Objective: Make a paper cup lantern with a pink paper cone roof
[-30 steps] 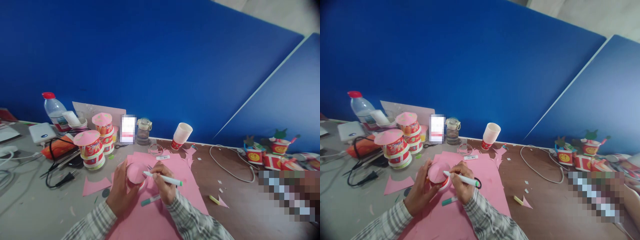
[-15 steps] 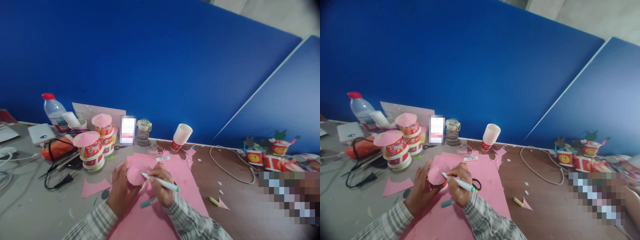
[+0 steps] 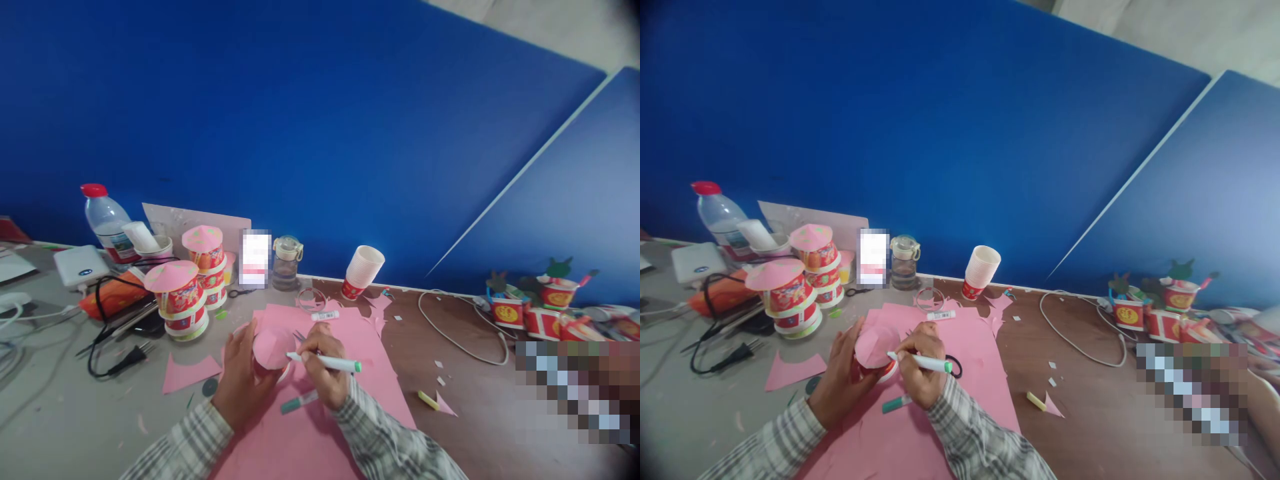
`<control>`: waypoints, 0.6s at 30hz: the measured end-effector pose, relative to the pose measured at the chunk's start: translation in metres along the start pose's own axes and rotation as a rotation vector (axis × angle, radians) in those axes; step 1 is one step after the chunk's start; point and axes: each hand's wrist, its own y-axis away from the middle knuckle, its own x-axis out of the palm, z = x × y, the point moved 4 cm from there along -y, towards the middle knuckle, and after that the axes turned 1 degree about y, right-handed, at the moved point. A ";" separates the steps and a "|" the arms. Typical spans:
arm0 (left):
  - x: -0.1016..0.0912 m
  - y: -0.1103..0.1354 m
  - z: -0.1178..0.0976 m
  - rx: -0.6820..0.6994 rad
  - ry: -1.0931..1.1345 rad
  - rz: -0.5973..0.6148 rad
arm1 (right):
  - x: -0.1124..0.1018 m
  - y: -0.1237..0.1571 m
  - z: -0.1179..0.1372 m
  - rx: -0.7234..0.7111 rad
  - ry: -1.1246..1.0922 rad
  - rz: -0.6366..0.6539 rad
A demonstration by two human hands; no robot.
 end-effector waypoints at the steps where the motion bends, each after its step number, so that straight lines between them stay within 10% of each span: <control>1: 0.000 0.000 0.000 0.003 -0.002 0.005 | -0.001 0.000 -0.001 0.007 -0.002 0.002; 18: -0.001 -0.001 0.000 0.013 0.014 0.006 | 0.001 0.000 -0.002 -0.010 -0.009 -0.031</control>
